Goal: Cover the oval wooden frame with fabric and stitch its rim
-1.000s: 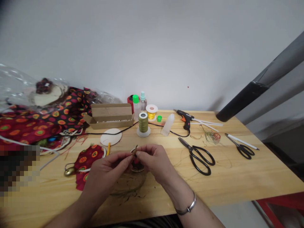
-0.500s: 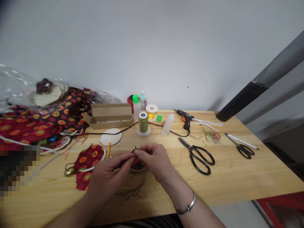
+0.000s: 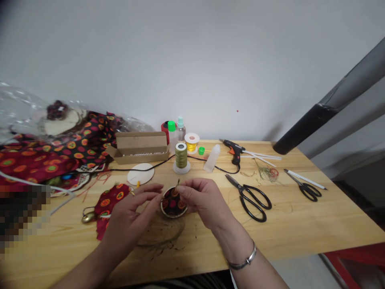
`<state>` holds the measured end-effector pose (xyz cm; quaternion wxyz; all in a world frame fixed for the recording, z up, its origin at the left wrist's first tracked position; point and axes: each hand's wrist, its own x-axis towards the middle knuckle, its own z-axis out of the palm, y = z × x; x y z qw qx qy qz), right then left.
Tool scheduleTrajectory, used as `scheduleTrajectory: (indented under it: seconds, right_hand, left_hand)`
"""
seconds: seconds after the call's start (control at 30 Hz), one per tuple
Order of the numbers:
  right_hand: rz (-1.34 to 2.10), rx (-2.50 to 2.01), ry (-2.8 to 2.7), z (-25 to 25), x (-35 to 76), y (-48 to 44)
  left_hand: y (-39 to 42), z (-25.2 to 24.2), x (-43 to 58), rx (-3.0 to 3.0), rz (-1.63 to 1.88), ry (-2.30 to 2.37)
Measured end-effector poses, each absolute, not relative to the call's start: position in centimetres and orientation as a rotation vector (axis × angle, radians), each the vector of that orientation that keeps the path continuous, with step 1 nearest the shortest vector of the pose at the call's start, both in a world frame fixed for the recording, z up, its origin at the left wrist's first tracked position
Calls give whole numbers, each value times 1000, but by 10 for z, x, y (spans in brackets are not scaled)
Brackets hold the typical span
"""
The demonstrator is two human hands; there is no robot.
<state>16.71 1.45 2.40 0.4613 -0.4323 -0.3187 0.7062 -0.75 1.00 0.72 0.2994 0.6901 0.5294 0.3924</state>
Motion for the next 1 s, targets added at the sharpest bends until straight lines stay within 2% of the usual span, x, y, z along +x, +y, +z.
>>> scheduleTrajectory:
  seconds: [0.17,0.43,1.0]
  right_hand:
    - [1801,-1078,-810,31,170,10]
    - [1734,-1198,-1025,26,168,11]
    - [1639,-1261,-1075,32,163,12]
  left_hand:
    - [13,12,-11,1956,1173,1480]
    - [1,25,2,1715,976,1083]
    - [6,19,0,1601,885,1108]
